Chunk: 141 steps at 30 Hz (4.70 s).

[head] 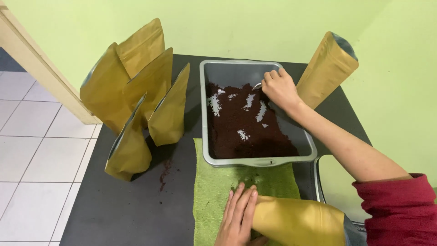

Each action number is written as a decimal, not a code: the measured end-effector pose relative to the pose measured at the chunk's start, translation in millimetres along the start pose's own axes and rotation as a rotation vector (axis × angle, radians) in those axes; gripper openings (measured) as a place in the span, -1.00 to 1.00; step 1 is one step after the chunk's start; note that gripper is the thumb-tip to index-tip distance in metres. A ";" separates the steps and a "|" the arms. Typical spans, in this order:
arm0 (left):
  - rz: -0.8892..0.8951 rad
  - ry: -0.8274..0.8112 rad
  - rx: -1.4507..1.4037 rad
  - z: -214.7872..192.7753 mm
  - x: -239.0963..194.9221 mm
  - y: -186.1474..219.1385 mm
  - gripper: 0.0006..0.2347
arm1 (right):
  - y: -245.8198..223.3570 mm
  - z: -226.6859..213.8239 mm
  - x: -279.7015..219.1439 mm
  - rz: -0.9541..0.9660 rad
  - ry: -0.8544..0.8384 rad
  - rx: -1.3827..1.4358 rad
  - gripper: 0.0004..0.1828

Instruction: Filling stand-up pouches with ground coffee using a small spoon and weighing them on a digital scale.

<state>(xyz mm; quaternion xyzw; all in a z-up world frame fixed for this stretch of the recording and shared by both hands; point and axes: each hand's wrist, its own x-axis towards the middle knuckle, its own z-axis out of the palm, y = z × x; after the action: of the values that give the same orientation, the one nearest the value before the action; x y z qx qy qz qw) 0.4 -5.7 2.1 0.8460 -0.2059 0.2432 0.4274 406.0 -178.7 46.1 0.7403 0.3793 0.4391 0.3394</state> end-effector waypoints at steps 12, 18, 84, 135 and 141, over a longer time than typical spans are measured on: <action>0.086 -0.113 -0.007 -2.4 -2.8 -3.9 -0.16 | -1.7 -84.9 -51.4 -0.045 -0.486 0.136 -0.74; 0.083 -0.103 0.066 -6.5 0.2 0.6 -0.16 | 8.9 -157.4 -30.4 0.024 -1.048 0.223 -0.65; 0.073 -0.102 -0.018 -1.0 -5.7 -7.4 -0.23 | 38.8 -144.7 -10.3 0.363 -0.597 0.502 -0.35; 0.059 -0.174 0.084 -16.7 -4.7 -21.3 -0.10 | -29.2 -15.9 23.0 0.249 -0.840 0.439 -0.67; 0.069 -0.145 0.021 -30.1 3.7 -13.1 -0.32 | -22.3 -70.9 39.9 0.076 -0.722 1.349 -0.76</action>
<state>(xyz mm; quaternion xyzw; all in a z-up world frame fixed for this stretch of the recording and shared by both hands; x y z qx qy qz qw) 3.6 25.8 11.6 0.8584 -0.2629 0.1979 0.3936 348.8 -121.6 70.3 0.8973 0.4051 -0.1453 -0.0982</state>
